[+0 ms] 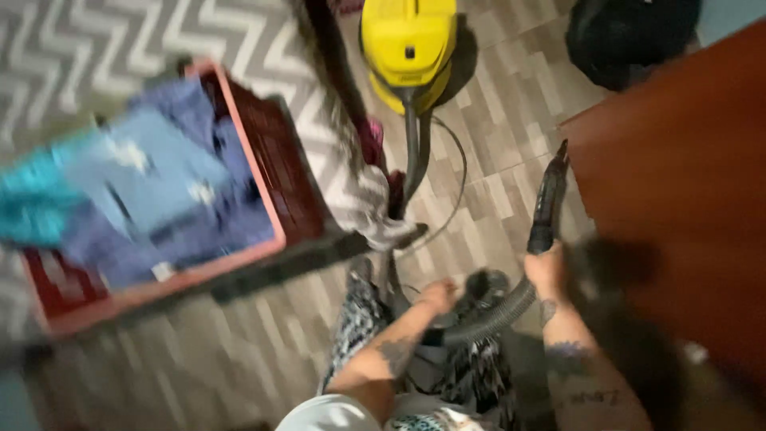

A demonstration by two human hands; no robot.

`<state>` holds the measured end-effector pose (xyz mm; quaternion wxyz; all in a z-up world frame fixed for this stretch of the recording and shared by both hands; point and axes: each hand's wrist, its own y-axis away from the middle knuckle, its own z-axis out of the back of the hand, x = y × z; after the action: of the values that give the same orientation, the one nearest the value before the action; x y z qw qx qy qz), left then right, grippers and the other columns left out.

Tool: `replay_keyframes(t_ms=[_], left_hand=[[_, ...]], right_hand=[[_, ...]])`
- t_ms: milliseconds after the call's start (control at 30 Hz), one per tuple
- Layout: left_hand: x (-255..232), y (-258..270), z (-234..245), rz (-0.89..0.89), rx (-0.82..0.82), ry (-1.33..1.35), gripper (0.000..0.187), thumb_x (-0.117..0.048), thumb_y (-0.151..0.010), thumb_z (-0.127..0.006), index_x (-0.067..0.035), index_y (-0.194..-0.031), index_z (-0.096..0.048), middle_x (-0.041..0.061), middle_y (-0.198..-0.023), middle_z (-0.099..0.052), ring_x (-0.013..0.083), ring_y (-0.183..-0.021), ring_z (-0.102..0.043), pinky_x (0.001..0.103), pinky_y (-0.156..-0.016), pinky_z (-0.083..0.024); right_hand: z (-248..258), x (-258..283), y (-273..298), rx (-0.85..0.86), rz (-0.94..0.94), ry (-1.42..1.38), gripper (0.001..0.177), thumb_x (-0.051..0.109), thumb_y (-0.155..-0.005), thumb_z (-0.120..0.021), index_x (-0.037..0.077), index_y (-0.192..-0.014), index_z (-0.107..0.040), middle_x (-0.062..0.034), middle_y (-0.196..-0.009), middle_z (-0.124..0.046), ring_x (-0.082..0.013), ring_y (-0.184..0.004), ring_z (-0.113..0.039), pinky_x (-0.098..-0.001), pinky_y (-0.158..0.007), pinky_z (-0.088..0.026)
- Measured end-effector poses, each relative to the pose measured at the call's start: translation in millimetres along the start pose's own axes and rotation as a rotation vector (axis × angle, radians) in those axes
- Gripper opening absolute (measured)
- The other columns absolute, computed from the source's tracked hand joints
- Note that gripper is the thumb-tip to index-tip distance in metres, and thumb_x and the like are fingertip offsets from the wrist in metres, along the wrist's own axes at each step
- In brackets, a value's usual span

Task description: The recorder assembles the hose and attachments of a Karcher vacuum cleaner while sitting on the floor.

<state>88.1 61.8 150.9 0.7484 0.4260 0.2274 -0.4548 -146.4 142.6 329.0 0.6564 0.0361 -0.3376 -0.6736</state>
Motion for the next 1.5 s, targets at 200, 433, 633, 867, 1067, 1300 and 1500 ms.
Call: replay_keyframes(t_ms=[200,433,633,867,1067,1300,1500], left_hand=[[-127.2,48.4,-50.8,0.263,0.424,-0.004,0.050,-0.012,-0.088,-0.064,-0.024,-0.137,-0.064,0.006,-0.136,-0.065,0.0270,-0.120,-0.064,0.047,-0.099,-0.051],[-156.7,84.0,-94.3,0.433,0.330,0.093,0.050,-0.012,-0.085,-0.069,-0.021,-0.134,-0.065,0.009,-0.131,-0.067,0.0300,-0.118,-0.066,0.047,-0.097,-0.053],[-131.0,116.5,-106.8,0.547,0.262,0.086,0.051,-0.012,-0.081,-0.073,-0.018,-0.130,-0.066,0.012,-0.127,-0.070,0.0329,-0.115,-0.068,0.047,-0.094,-0.056],[-92.9,189.2,-138.5,0.806,-0.131,-0.026,0.024,-0.018,-0.100,-0.053,-0.007,-0.112,-0.070,0.018,-0.111,-0.075,0.0350,-0.099,-0.074,0.049,-0.083,-0.059],[-60.1,265.6,-171.8,0.871,-0.276,-0.115,0.018,-0.015,-0.096,-0.052,-0.011,-0.097,-0.070,0.015,-0.103,-0.073,0.0346,-0.086,-0.075,0.048,-0.072,-0.061],[-58.3,253.5,-246.8,1.012,-0.034,-0.107,0.017,-0.013,-0.099,-0.050,-0.013,-0.110,-0.064,0.010,-0.103,-0.073,0.0311,-0.091,-0.076,0.046,-0.075,-0.062],[-47.6,187.6,-283.5,1.081,0.014,0.076,0.017,-0.020,-0.098,-0.056,-0.011,-0.108,-0.068,0.014,-0.101,-0.075,0.0326,-0.095,-0.075,0.045,-0.081,-0.060]], right_hand=[[83.1,10.9,-57.9,0.164,-0.020,0.147,0.074,0.057,-0.077,-0.088,-0.001,-0.115,-0.064,-0.0186,-0.101,-0.071,-0.0346,-0.088,-0.071,-0.0501,-0.077,-0.054],[122.1,30.2,-64.7,0.375,0.070,0.076,0.074,0.062,-0.089,-0.071,-0.005,-0.123,-0.067,-0.0244,-0.108,-0.071,-0.0391,-0.088,-0.069,-0.0553,-0.074,-0.054],[153.6,13.0,-78.6,0.383,0.032,0.200,0.075,0.066,-0.088,-0.067,0.001,-0.125,-0.063,-0.0201,-0.110,-0.071,-0.0348,-0.092,-0.070,-0.0505,-0.072,-0.055],[121.8,-82.6,-56.7,0.500,0.078,0.559,0.083,0.069,-0.093,-0.057,-0.004,-0.133,-0.061,-0.0253,-0.114,-0.071,-0.0439,-0.101,-0.069,-0.0564,-0.075,-0.057],[2.1,-175.4,-38.6,0.721,0.409,0.539,0.064,0.047,-0.089,-0.071,0.002,-0.135,-0.064,-0.0219,-0.112,-0.077,-0.0359,-0.100,-0.075,-0.0457,-0.082,-0.057],[-54.4,-108.0,39.6,0.726,0.571,0.854,0.078,0.033,-0.089,-0.071,0.025,-0.158,-0.035,-0.0170,-0.123,-0.070,-0.0360,-0.110,-0.070,-0.0485,-0.095,-0.055],[-125.3,-104.4,-36.7,0.747,0.672,1.017,0.075,0.034,-0.097,-0.064,0.023,-0.163,-0.029,-0.0208,-0.118,-0.072,-0.0365,-0.109,-0.071,-0.0493,-0.096,-0.054]])
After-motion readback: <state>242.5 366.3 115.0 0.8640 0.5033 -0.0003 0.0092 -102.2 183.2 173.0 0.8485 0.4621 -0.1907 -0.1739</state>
